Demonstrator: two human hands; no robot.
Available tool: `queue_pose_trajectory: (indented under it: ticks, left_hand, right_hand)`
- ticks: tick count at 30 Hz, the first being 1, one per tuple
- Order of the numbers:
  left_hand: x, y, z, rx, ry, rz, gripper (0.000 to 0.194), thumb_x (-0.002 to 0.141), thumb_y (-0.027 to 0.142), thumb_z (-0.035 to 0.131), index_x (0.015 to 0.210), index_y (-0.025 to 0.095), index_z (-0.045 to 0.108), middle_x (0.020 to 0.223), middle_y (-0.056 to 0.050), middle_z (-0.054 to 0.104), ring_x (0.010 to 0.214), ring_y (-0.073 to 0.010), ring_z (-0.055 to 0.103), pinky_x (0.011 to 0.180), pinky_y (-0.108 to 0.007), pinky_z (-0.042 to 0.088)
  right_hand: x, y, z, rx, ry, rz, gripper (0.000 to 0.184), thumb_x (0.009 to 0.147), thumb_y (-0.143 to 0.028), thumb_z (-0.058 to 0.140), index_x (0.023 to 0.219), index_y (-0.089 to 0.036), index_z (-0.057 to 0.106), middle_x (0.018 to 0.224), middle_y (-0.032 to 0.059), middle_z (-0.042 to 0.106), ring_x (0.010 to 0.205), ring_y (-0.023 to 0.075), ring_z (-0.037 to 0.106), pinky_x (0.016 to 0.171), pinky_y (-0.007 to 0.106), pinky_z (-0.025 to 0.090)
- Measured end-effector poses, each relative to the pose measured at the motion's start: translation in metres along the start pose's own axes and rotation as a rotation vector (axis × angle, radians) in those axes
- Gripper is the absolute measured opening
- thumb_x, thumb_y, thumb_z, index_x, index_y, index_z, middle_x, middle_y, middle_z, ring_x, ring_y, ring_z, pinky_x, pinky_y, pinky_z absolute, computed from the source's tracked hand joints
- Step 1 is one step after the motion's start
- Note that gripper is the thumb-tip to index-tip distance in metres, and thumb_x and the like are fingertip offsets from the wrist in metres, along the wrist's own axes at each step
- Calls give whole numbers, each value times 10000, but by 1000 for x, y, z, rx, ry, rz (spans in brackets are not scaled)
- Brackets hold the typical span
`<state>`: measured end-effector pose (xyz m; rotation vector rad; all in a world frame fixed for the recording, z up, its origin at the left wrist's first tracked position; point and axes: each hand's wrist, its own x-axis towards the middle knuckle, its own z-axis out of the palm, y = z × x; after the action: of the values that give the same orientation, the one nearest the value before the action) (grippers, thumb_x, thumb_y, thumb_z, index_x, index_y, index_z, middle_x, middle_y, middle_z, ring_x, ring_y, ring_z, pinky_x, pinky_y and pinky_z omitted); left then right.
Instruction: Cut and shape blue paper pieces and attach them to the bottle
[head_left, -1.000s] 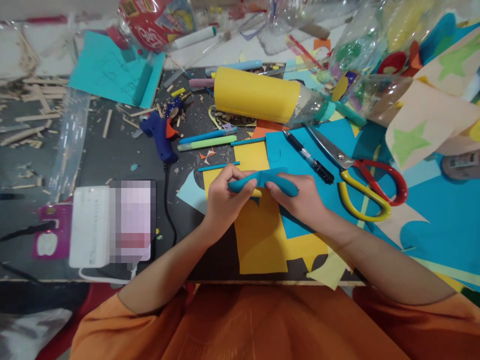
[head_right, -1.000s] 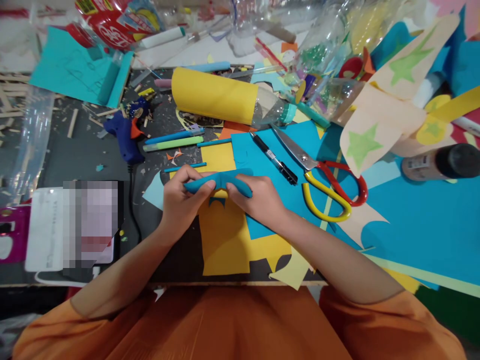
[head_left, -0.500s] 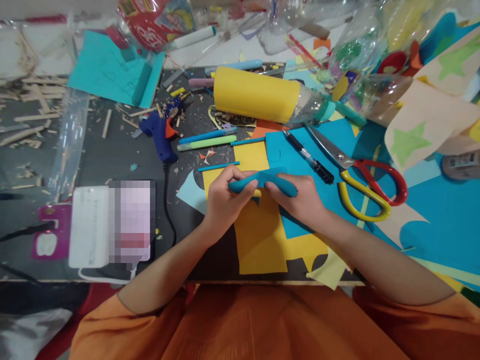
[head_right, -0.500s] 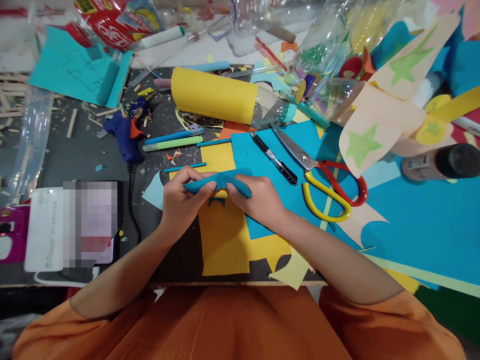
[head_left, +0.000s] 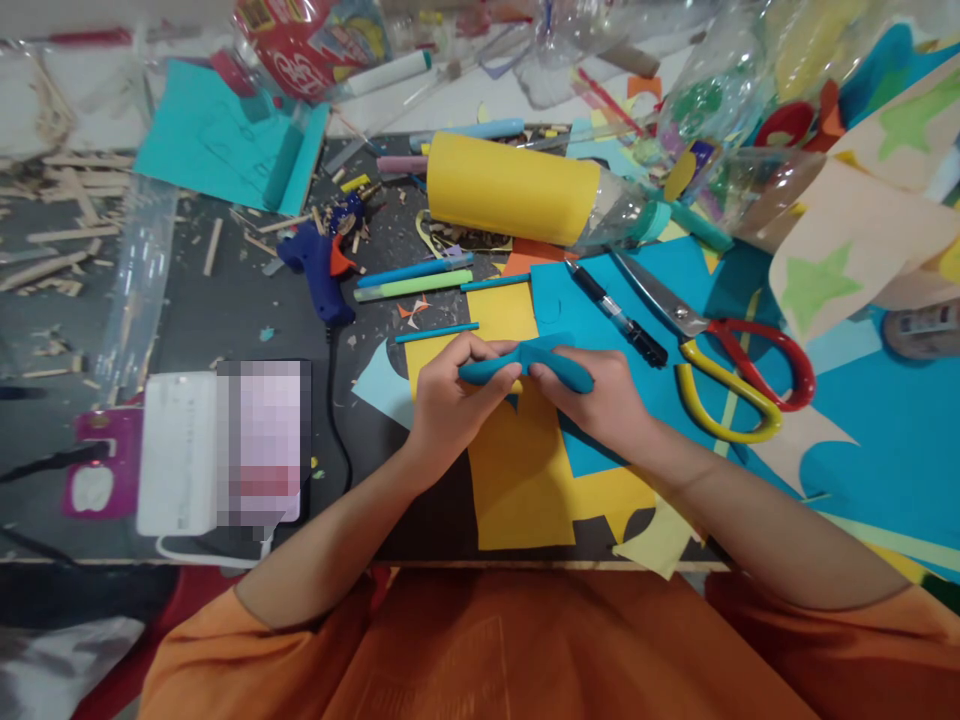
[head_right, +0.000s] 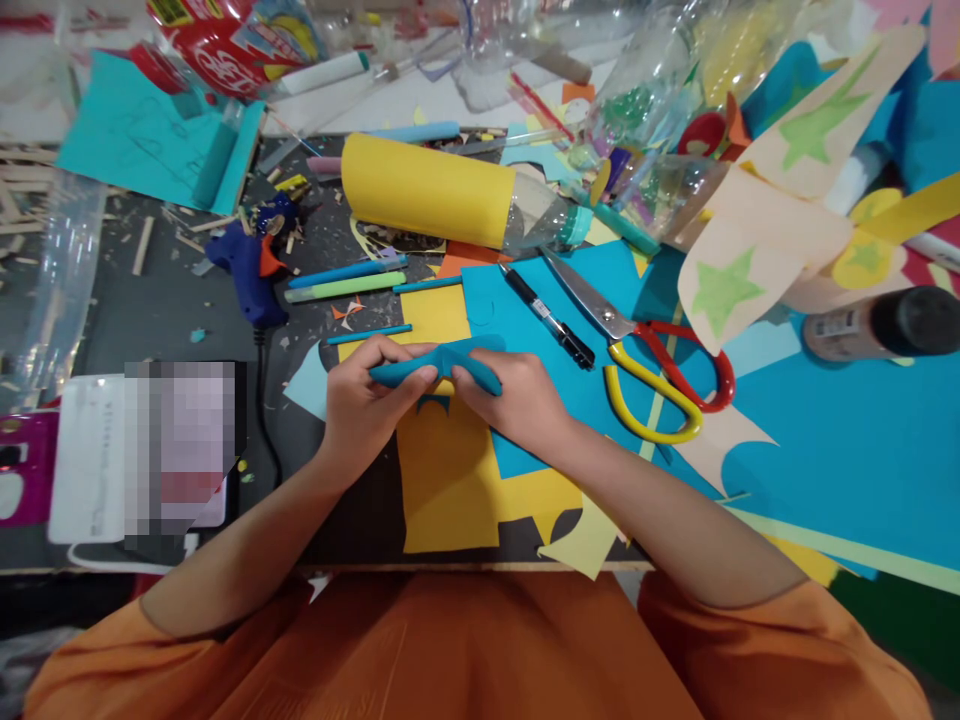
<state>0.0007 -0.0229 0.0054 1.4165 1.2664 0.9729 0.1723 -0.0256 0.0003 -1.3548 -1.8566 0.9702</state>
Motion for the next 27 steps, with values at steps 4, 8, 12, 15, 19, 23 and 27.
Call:
queue_pose_trajectory:
  ticks: [4, 8, 12, 15, 19, 23, 27]
  left_hand:
    - [0, 0, 0, 5, -7, 15, 318, 788, 453, 689, 668, 221, 509, 816, -42, 723, 997, -248, 701, 770, -328, 553]
    - [0, 1, 0, 11, -10, 14, 319, 782, 474, 690, 678, 216, 536, 933, -62, 738, 980, -250, 702, 816, -367, 554]
    - [0, 2, 0, 5, -16, 19, 314, 783, 474, 694, 676, 215, 552, 937, -75, 739, 992, -253, 697, 824, -370, 554]
    - [0, 2, 1, 2, -16, 27, 301, 780, 463, 700, 679, 214, 564, 942, -75, 742, 975, -243, 702, 816, -354, 555]
    - [0, 3, 2, 6, -22, 26, 296, 780, 462, 698, 683, 213, 572, 966, -77, 745, 982, -238, 699, 825, -345, 552]
    - [-1, 2, 1, -34, -23, 31, 290, 762, 440, 725, 683, 213, 562, 967, -77, 747, 958, -230, 705, 804, -328, 552]
    - [-3, 0, 0, -170, -2, 23, 393, 846, 578, 556, 704, 213, 592, 960, -73, 741, 921, -224, 701, 800, -348, 555]
  right_hand:
    - [0, 0, 0, 10, -2, -2, 386, 883, -324, 484, 574, -222, 277, 504, -51, 299, 470, 89, 286, 450, 259, 214]
    - [0, 1, 0, 9, 9, -12, 383, 883, -322, 486, 576, -221, 281, 503, -54, 295, 471, 88, 283, 445, 256, 215]
    - [0, 0, 0, 0, 18, -31, 404, 899, -360, 483, 574, -219, 287, 504, -55, 297, 474, 88, 278, 444, 259, 212]
    - [0, 0, 0, -2, 19, -36, 422, 911, -395, 474, 578, -219, 284, 505, -53, 296, 476, 89, 272, 444, 260, 208]
    - [0, 0, 0, -12, 19, -40, 418, 909, -376, 487, 577, -215, 291, 508, -53, 292, 478, 85, 270, 447, 255, 205]
    - [0, 1, 1, 8, 36, -50, 437, 917, -409, 488, 579, -214, 293, 510, -57, 275, 472, 83, 263, 444, 253, 203]
    - [-1, -1, 1, 47, 41, -11, 486, 925, -519, 449, 580, -218, 286, 511, -58, 269, 473, 84, 260, 444, 254, 216]
